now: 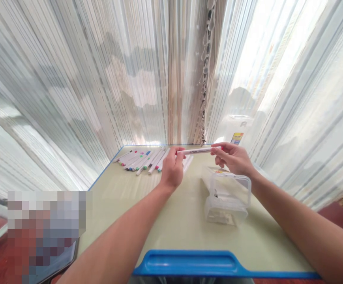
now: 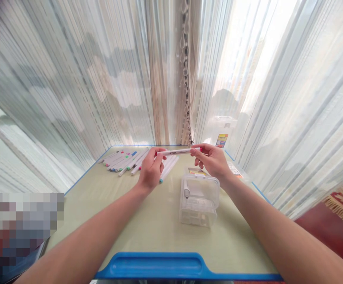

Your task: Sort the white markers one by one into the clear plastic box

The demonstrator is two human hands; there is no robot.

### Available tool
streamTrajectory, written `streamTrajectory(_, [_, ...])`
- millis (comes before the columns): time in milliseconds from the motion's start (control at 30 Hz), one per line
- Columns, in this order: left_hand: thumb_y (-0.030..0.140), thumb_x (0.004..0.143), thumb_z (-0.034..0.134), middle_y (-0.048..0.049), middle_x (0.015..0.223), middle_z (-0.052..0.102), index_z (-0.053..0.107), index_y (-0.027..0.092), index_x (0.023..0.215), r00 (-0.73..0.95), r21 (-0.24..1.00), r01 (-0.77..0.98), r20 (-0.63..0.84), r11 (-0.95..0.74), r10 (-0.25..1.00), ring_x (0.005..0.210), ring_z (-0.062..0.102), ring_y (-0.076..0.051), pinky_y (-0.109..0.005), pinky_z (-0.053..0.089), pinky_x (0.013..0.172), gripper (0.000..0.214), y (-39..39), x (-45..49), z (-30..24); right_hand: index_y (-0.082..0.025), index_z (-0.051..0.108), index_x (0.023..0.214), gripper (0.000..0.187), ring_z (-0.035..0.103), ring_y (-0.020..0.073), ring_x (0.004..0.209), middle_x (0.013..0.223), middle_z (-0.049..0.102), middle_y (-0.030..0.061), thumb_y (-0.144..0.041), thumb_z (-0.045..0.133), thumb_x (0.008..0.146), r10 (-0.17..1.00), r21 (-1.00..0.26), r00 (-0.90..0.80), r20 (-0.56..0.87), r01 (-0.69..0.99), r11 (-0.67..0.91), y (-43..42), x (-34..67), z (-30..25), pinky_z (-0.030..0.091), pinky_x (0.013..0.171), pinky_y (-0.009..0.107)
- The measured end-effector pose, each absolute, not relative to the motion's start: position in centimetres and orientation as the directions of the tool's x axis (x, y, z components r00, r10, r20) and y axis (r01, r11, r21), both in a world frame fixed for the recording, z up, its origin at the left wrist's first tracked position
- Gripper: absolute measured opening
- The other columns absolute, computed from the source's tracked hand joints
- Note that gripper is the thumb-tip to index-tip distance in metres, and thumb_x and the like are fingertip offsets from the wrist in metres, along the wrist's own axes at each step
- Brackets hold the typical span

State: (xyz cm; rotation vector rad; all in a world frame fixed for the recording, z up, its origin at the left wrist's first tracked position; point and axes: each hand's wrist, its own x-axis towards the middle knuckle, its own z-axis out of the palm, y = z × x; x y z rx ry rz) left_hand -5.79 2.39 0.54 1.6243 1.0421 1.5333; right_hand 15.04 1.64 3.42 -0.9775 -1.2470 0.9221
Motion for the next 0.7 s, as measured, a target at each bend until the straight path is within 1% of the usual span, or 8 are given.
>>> streamTrajectory(133, [0.032,0.099,0.042,0.0003,0.082,0.059,0.059,0.018,0.105,0.023,0.889,0.029,0.457,-0.458,0.889,0.045,0.042,-0.005,-0.02,0.032,0.042,0.022,2.45,-5.81,0.45,-0.016,0.075,0.088,0.039,0.058,0.0091,0.046,0.074,0.072,0.005,-0.048,0.086,0.069,0.95,-0.951,0.101,0.296,-0.066,0.303,1.69,15.11,3.36,0.04,0.037,0.02])
streamTrajectory(300, [0.032,0.099,0.041,0.0003,0.08,0.06,0.06,0.018,0.104,0.018,0.892,0.022,0.451,-0.452,0.892,0.043,0.041,-0.005,-0.02,0.029,0.04,0.025,2.3,-5.81,0.56,-0.017,0.075,0.094,0.037,0.06,0.0097,0.048,0.08,0.074,0.0072,-0.05,0.079,0.077,0.959,-0.952,0.072,0.275,-0.12,0.282,1.6,15.28,3.24,0.04,0.038,0.02])
streamTrajectory(400, [0.033,0.098,0.042,-0.0001,0.079,0.06,0.061,0.017,0.103,0.02,0.9,-0.01,0.436,-0.436,0.9,0.042,0.04,-0.005,-0.021,0.027,0.038,0.025,2.11,-5.74,0.77,-0.017,0.075,0.096,0.038,0.06,0.0107,0.048,0.081,0.074,0.0081,-0.051,0.077,0.078,0.957,-0.951,0.078,0.281,-0.114,0.289,1.51,15.3,3.23,0.041,0.039,0.021])
streamTrajectory(600, [0.035,0.098,0.041,-0.0016,0.082,0.065,0.06,0.018,0.108,-0.007,0.898,-0.036,0.439,-0.439,0.898,0.044,0.042,-0.006,-0.021,0.031,0.041,0.027,2.03,-5.75,0.93,-0.016,0.074,0.093,0.041,0.059,0.0112,0.047,0.078,0.074,0.0089,-0.054,0.077,0.078,0.952,-0.95,0.102,0.289,-0.094,0.298,1.61,15.28,3.22,0.039,0.038,0.022])
streamTrajectory(700, [0.033,0.097,0.041,-0.0027,0.085,0.066,0.06,0.018,0.108,-0.01,0.893,-0.052,0.448,-0.448,0.894,0.044,0.043,-0.006,-0.022,0.031,0.041,0.027,2.12,-5.88,0.85,-0.016,0.074,0.092,0.04,0.059,0.0108,0.046,0.077,0.074,0.0084,-0.054,0.076,0.078,0.946,-0.943,0.119,0.303,-0.108,0.315,1.74,15.35,3.15,0.039,0.039,0.022])
